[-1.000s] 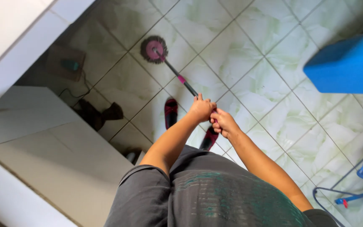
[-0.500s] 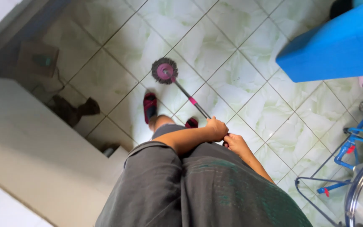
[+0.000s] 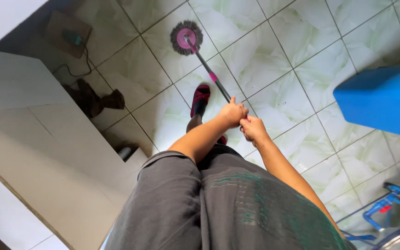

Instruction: Mopping the tiled floor in a water storage and filtration area.

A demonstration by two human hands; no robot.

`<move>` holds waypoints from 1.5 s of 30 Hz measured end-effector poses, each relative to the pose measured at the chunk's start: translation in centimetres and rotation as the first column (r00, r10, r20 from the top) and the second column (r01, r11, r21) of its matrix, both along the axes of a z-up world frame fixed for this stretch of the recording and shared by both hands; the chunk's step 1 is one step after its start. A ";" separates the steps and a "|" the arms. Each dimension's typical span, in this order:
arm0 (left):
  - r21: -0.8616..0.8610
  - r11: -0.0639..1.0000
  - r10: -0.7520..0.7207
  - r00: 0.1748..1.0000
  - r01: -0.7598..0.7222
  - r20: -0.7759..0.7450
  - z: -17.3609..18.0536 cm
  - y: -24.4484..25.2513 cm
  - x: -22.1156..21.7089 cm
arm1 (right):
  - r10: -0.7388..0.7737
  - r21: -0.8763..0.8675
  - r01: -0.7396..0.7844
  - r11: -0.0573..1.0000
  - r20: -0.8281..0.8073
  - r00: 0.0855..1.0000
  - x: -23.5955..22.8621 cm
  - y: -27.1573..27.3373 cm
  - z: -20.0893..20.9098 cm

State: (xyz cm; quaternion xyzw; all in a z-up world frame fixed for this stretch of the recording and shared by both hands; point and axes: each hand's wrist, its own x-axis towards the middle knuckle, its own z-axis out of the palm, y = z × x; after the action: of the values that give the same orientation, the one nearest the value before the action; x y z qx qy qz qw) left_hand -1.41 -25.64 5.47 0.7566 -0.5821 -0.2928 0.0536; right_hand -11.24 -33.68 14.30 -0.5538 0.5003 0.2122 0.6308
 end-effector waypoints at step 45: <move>0.069 0.998 -0.014 1.000 0.015 -0.018 2.3 -17.6 -5.5 | -0.044 0.115 0.035 0.993 0.077 0.996 -6.7 -18.4 0.1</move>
State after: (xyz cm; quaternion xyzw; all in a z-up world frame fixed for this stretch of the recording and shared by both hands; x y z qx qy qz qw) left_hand -6.90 -43.28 7.80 0.7513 -0.5767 -0.3194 0.0304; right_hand -17.95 -52.06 14.41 -0.5148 0.4731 0.2056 0.6847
